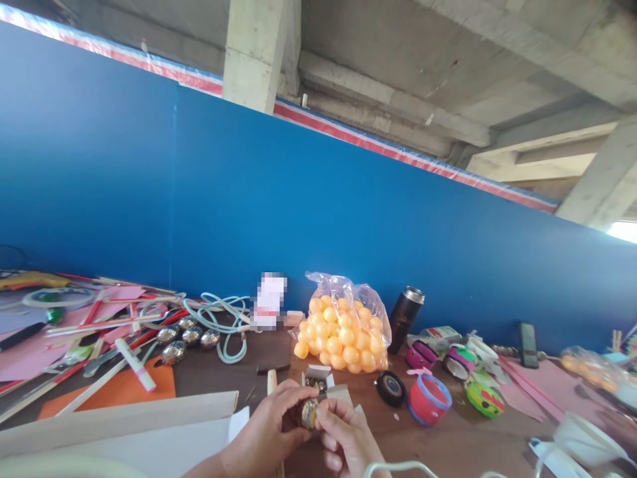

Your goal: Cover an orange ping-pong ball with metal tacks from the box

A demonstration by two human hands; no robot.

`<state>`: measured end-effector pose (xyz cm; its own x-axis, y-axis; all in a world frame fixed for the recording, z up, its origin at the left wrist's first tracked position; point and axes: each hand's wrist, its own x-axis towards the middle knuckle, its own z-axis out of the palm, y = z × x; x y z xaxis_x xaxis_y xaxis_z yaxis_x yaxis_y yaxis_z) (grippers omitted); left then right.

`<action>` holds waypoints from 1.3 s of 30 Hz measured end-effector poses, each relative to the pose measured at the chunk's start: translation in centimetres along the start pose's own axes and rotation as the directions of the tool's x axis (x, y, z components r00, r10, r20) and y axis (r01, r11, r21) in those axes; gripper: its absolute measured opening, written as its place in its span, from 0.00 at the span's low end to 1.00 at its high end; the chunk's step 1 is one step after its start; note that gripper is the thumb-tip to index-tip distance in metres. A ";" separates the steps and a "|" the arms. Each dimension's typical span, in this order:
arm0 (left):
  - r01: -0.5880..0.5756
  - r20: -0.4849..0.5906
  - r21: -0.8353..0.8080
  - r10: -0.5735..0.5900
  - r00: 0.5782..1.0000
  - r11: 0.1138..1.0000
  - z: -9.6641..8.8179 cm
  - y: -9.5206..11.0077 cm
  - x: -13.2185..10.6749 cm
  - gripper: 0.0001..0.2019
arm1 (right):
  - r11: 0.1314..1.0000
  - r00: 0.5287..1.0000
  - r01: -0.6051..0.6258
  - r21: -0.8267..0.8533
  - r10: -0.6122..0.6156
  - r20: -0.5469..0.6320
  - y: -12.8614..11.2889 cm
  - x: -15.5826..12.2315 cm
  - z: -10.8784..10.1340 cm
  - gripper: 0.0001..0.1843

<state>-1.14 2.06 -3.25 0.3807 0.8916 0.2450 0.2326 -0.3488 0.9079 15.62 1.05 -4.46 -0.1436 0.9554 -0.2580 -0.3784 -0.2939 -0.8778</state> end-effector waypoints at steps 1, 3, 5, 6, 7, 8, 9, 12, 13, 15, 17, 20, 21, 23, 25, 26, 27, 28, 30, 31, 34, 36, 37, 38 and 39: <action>-0.008 -0.003 0.000 0.008 1.000 1.000 0.0 -0.1 0.0 0.27 | 1.000 1.000 0.000 0.005 0.000 -0.004 0.0 0.0 0.0 0.23; -0.021 -0.007 0.002 0.021 1.000 1.000 0.0 -0.2 0.0 0.28 | 1.000 1.000 -0.003 0.013 0.003 -0.005 0.0 0.0 0.1 0.24; -0.023 -0.008 0.007 0.023 1.000 1.000 0.0 -0.3 -0.1 0.28 | 1.000 1.000 -0.006 0.015 0.005 0.011 0.0 0.0 0.1 0.24; -0.022 -0.009 0.008 0.022 1.000 1.000 0.1 -0.4 -0.1 0.28 | 1.000 1.000 -0.005 0.011 0.004 0.022 0.0 0.0 0.1 0.24; -0.021 -0.011 0.009 0.022 1.000 1.000 0.1 -0.4 -0.1 0.27 | 1.000 1.000 -0.003 0.007 0.003 0.030 0.0 0.0 0.1 0.24; -0.021 -0.015 0.008 0.022 1.000 1.000 0.1 -0.5 -0.1 0.27 | 1.000 0.999 0.000 0.002 0.000 0.036 0.0 0.0 0.1 0.24; -0.023 -0.016 0.009 0.023 1.000 1.000 0.1 -0.6 -0.1 0.27 | 1.000 0.999 0.000 -0.005 0.000 0.042 0.0 -0.1 0.1 0.24; -0.021 -0.012 0.008 0.021 1.000 1.000 0.2 -0.6 0.0 0.28 | 1.000 0.999 -0.010 -0.026 0.012 0.047 0.1 -0.1 0.0 0.25; -0.019 -0.012 0.008 0.019 1.000 1.000 0.1 -0.6 0.0 0.29 | 1.000 0.999 -0.011 -0.027 0.013 0.044 0.2 -0.1 -0.1 0.25; -0.021 -0.010 0.007 0.021 1.000 1.000 0.1 -0.5 0.0 0.29 | 1.000 0.999 -0.008 -0.021 0.009 0.031 0.2 -0.1 -0.1 0.25; -0.026 -0.008 0.009 0.026 1.000 1.000 0.1 -0.4 0.0 0.29 | 1.000 1.000 -0.002 -0.019 0.003 0.030 0.2 -0.1 -0.1 0.25; -0.016 -0.004 0.016 0.016 1.000 1.000 0.0 -0.2 -0.1 0.30 | 1.000 1.000 0.001 -0.030 0.000 0.023 0.1 0.0 -0.1 0.25; -0.011 -0.007 0.019 0.011 1.000 1.000 0.0 -0.1 -0.1 0.30 | 0.999 1.000 0.003 -0.034 -0.003 0.016 0.1 0.0 0.0 0.25; -0.006 -0.006 0.024 0.007 1.000 1.000 0.0 0.0 -0.2 0.29 | 0.999 1.000 0.012 -0.032 -0.012 -0.002 0.0 0.0 0.1 0.27; -0.009 -0.004 0.029 0.009 1.000 1.000 0.0 0.0 -0.2 0.27 | 0.999 1.000 0.020 -0.029 -0.020 -0.003 0.1 0.0 0.1 0.27; -0.014 -0.004 0.031 0.014 1.000 0.999 0.0 0.0 -0.2 0.27 | 0.999 1.000 0.021 -0.029 -0.021 0.000 0.2 0.0 0.1 0.27; -0.019 -0.004 0.032 0.019 1.000 0.999 0.0 0.1 -0.2 0.27 | 0.999 1.000 0.024 -0.032 -0.024 0.001 0.2 0.0 0.1 0.28; -0.024 -0.005 0.033 0.025 1.000 0.999 0.0 0.1 -0.2 0.28 | 0.999 1.000 0.027 -0.038 -0.027 0.000 0.2 0.0 0.1 0.28; -0.036 -0.005 0.037 0.036 0.999 0.999 -0.1 0.3 -0.2 0.28 | 0.998 0.999 0.033 -0.060 -0.033 -0.001 0.3 0.1 0.1 0.29; -0.039 -0.002 0.039 0.039 0.999 0.998 -0.1 0.3 -0.2 0.27 | 0.997 0.999 0.033 -0.069 -0.033 -0.001 0.3 0.1 0.0 0.30; -0.040 0.015 0.041 0.039 0.999 0.998 -0.1 0.3 -0.2 0.26 | 0.995 1.000 0.013 -0.094 -0.013 -0.002 0.3 0.2 0.0 0.31; -0.035 0.024 0.042 0.034 0.999 0.999 -0.1 0.0 -0.2 0.27 | 0.994 1.000 0.010 -0.111 -0.012 -0.012 0.2 0.3 0.0 0.33; -0.031 0.027 0.045 0.030 0.999 0.999 0.0 -0.2 -0.1 0.28 | 0.992 1.000 0.014 -0.124 -0.016 -0.015 0.2 0.3 0.0 0.34; -0.028 0.030 0.048 0.027 0.999 0.998 0.0 -0.4 -0.1 0.29 | 0.991 1.000 0.021 -0.135 -0.023 -0.013 0.2 0.4 0.0 0.35; -0.025 0.035 0.053 0.023 0.999 0.998 0.1 -0.6 -0.1 0.30 | 0.989 0.999 0.031 -0.145 -0.033 -0.009 0.2 0.5 0.0 0.35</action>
<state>-1.25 2.17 -3.85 0.4167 0.8729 0.2538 0.2699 -0.3854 0.8824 15.49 1.46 -4.73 -0.1225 0.9649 -0.2325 -0.2463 -0.2565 -0.9346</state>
